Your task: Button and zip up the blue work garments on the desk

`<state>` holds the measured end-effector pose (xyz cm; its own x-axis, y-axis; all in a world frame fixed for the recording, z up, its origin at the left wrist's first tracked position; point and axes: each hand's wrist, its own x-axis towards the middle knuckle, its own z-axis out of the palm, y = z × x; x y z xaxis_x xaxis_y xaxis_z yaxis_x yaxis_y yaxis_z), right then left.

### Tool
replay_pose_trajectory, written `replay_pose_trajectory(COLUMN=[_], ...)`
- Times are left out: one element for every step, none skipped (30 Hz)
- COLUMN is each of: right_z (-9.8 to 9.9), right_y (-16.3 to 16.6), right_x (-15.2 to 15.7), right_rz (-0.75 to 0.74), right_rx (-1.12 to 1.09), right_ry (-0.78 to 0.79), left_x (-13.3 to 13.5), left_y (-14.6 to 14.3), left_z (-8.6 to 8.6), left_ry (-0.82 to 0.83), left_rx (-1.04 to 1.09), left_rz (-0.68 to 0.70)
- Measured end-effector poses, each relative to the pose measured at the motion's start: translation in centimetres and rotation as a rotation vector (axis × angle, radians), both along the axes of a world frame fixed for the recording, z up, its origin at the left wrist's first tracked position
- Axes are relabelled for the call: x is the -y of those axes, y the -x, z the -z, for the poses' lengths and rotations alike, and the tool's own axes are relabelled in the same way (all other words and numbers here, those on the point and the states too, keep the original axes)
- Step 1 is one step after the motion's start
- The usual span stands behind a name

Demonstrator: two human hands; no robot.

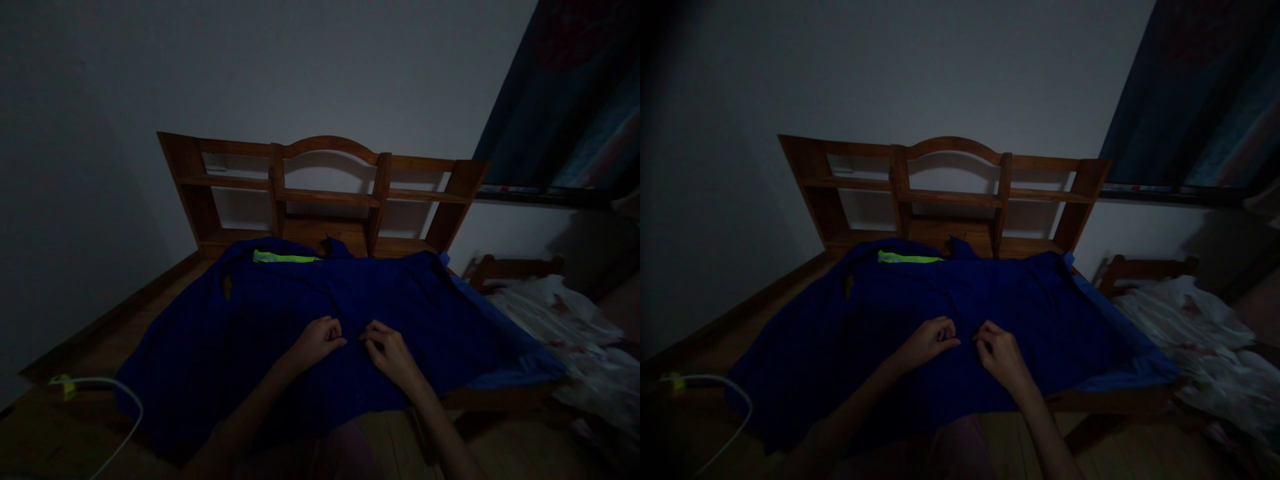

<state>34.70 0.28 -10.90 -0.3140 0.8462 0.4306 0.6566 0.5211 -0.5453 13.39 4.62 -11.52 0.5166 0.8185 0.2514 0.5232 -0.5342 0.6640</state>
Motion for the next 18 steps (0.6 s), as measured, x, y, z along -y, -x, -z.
replay_pose_trajectory(right_z=[0.0, 0.1, 0.1, 0.1, 0.1, 0.1, 0.1, 0.2, 0.2, 0.2, 0.1, 0.1, 0.1, 0.1, 0.0, 0.0, 0.0, -0.1], right_y=[0.0, 0.0, -0.1, -0.1, -0.1, -0.1, -0.1, -0.1, -0.1, -0.1, -0.1, -0.1, 0.0, 0.0, 0.0, 0.0, 0.0, 0.0], right_x=[0.0, 0.1, 0.1, 0.1, 0.2, 0.2, 0.2, 0.3, 0.3, 0.4, 0.4, 0.4, 0.5, 0.5, 0.5, 0.5, 0.5, 0.4], right_rz=[-0.004, -0.009, -0.011, -0.011, -0.010, -0.007, -0.006, -0.005, -0.006, -0.008, -0.009, -0.010, -0.009, -0.007, -0.004, -0.001, 0.002, 0.002], right_rx=[0.016, 0.031, 0.042, 0.050, 0.054, 0.055, 0.055, 0.054, 0.052, 0.050, 0.049, 0.048, 0.048, 0.050, 0.053, 0.057, 0.059, 0.060], right_ry=[-0.005, -0.010, -0.017, -0.024, -0.029, -0.031, -0.033, -0.034, -0.034, -0.035, -0.036, -0.039, -0.041, -0.043, -0.045, -0.044, -0.044, -0.044], left_x=[0.0, 0.1, 0.1, 0.1, 0.1, 0.1, 0.2, 0.2, 0.4, 0.5, 0.8, 1.0, 1.3, 1.6, 1.8, 2.0, 2.1, 2.2], left_y=[-0.1, -0.3, -0.4, -0.5, -0.6, -0.7, -0.7, -0.7, -0.7, -0.6, -0.5, -0.4, -0.3, -0.3, -0.4, -0.5, -0.7, -1.0], left_z=[-0.1, -0.2, -0.3, -0.4, -0.5, -0.6, -0.7, -0.8, -0.9, -1.1, -1.2, -1.3, -1.4, -1.5, -1.5, -1.6, -1.7, -1.7], left_ry=[-0.014, -0.027, -0.038, -0.046, -0.049, -0.049, -0.045, -0.038, -0.024, -0.007, 0.014, 0.034, 0.059, 0.095, 0.148, 0.219, 0.302, 0.384], left_rx=[-0.025, -0.048, -0.066, -0.080, -0.091, -0.099, -0.103, -0.099, -0.087, -0.066, -0.038, -0.002, 0.041, 0.090, 0.146, 0.211, 0.286, 0.372], left_rz=[0.005, 0.008, 0.008, 0.005, 0.001, -0.005, -0.010, -0.011, -0.010, -0.012, -0.017, -0.031, -0.055, -0.086, -0.124, -0.163, -0.204, -0.239])
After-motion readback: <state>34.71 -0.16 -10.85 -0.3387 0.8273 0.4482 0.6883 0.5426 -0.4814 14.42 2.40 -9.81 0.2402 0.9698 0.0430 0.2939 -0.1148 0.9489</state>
